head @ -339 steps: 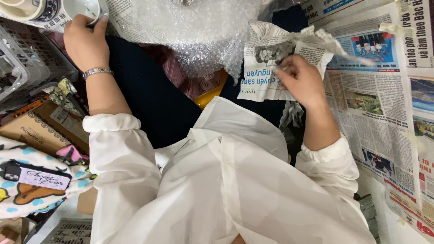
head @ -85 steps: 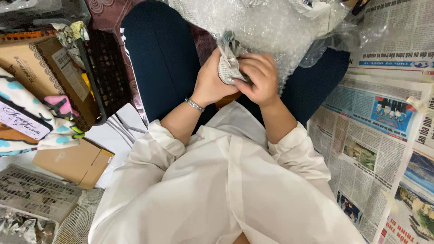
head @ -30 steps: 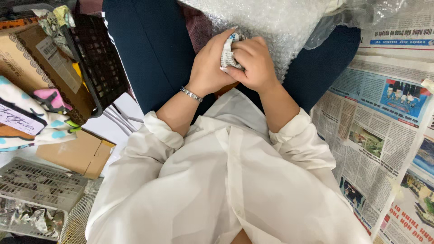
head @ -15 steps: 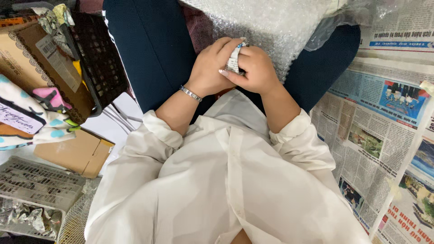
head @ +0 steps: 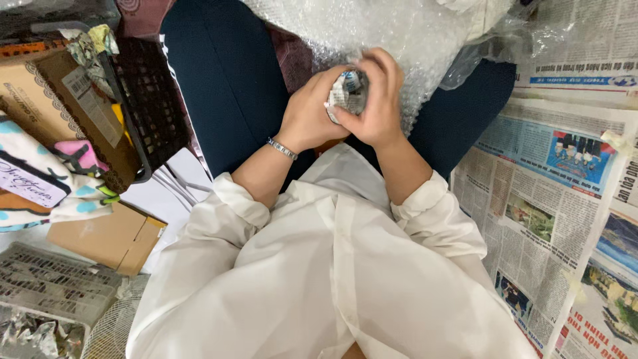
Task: The person wraps small ceramic cups and saucers in newspaper and bubble wrap. They fold the newspaper around each item, tuck the edges, and place the wrapped items into a pile of bubble wrap.
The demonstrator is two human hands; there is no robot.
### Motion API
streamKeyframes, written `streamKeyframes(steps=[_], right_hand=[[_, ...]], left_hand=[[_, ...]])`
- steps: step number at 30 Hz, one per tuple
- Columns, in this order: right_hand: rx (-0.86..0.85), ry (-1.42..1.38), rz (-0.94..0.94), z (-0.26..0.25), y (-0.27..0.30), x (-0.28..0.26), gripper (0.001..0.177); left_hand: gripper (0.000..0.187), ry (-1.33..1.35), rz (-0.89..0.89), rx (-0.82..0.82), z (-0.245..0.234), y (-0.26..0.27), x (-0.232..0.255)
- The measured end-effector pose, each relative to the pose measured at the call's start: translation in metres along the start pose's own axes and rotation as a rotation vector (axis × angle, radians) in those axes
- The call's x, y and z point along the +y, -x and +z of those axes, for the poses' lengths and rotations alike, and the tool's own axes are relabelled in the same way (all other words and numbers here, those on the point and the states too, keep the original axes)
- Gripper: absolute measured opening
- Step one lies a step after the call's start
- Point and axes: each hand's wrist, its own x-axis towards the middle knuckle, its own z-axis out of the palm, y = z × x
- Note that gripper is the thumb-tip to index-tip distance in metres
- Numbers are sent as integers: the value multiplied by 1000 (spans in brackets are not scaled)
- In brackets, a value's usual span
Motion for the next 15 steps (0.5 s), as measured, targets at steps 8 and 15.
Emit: streamKeyframes(steps=[8, 15], right_hand=[[-381, -248, 10, -4, -12, 5, 85], [-289, -206, 96, -1, -7, 0, 80]], left_hand=[[87, -42, -93, -4, 8, 0, -9], [92, -24, -171, 8, 13, 3, -10]])
